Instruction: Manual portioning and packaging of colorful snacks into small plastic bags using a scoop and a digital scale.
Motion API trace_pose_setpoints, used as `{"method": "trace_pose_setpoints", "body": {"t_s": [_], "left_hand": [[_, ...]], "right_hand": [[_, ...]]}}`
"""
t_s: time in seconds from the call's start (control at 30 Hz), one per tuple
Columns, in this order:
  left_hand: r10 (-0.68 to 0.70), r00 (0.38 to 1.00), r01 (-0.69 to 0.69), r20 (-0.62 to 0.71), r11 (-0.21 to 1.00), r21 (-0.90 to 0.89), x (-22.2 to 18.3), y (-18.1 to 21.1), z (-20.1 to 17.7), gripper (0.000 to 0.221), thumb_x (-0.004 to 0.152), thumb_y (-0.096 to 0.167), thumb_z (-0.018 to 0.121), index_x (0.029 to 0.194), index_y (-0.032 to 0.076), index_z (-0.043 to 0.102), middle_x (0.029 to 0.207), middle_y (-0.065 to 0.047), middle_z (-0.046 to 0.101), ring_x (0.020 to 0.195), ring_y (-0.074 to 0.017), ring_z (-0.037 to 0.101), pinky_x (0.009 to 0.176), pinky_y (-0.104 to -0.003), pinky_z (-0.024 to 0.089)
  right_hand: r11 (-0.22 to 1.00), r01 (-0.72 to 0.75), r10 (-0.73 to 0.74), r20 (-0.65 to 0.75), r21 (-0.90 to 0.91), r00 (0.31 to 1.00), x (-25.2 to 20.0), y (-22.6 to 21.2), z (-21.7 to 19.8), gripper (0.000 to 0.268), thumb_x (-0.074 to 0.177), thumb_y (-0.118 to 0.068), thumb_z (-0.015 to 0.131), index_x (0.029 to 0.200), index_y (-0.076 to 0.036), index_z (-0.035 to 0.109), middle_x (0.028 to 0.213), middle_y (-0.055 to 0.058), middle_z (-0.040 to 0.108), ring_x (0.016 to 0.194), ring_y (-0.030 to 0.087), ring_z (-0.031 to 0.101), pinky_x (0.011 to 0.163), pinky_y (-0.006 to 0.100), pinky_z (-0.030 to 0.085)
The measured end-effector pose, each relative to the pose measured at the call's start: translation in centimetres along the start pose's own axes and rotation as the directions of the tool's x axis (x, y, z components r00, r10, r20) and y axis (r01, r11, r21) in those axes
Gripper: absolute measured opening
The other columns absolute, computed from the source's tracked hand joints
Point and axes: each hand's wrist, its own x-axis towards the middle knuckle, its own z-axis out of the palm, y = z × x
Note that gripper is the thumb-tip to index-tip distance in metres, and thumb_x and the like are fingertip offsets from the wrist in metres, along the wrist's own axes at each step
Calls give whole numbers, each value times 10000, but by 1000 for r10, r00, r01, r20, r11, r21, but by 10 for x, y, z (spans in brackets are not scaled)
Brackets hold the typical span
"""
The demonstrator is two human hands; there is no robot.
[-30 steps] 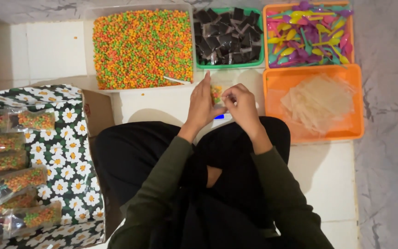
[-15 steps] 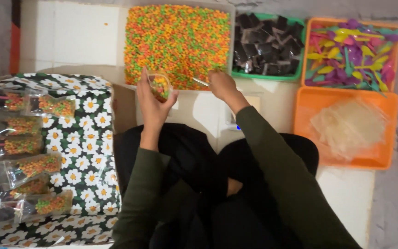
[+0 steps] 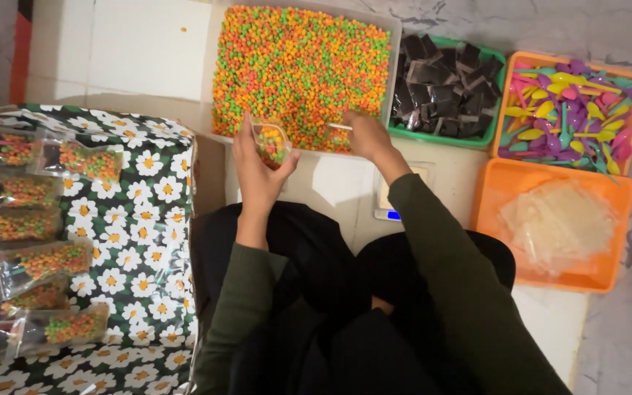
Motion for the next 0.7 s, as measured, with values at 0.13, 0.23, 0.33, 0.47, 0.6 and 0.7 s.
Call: {"method": "trace_pose_setpoints", "body": {"t_s": [0.13,0.23,0.33,0.47,0.6,0.7], "left_hand": [[1,999,-3,34,999,36,8,3,5,1125,796,257,979,1608,16,238,1357,-278,483,1329,-528,442,1106,-651,338],[-5,997,0,77,997,76,21,7,15,1169,744,278,1004,1621,61,263,1356,-256,493,1312,-520,462,1071,-637,392],[27,993,-46,114,985,166,37,8,29,1148,729,297,1004,1597,36,300,1338,-303,513,1284,-555,487,1040,-656,435],[70,986,-119,150,929,349,56,1,53,1100,716,361,988,1560,47,356,1315,-218,536,1182,-434,532,979,-552,472],[135,976,-191,171,907,376,69,2,73,1031,776,353,948,1545,14,350,1309,-191,533,1152,-367,523,974,-465,466],[181,970,-227,164,915,334,72,12,86,982,791,272,903,1551,24,334,1269,-188,528,1116,-358,529,955,-463,479]], "right_hand": [[1000,-14,14,-32,19,999,0,26,-9,375,967,-123,590,1330,-177,664,1304,176,672,1261,411,606,1042,539,497],[994,-76,66,-125,-75,990,-9,40,-31,288,981,-261,613,1256,-305,685,1236,78,726,1243,377,632,1101,724,256],[999,51,-49,-274,1,960,-54,13,-91,207,936,-170,672,1132,-196,734,1051,139,770,1075,401,698,921,570,531],[977,208,-175,-400,40,899,-92,-18,-148,181,890,-112,657,1053,-122,736,862,90,747,800,325,665,724,465,507],[978,203,-205,-412,-50,888,-100,-42,-167,199,843,-67,638,985,-109,771,815,45,753,672,296,678,627,423,510],[959,177,-258,-425,-221,868,-95,-55,-161,204,785,-45,642,940,-104,761,966,133,743,812,409,679,687,526,530]]}}
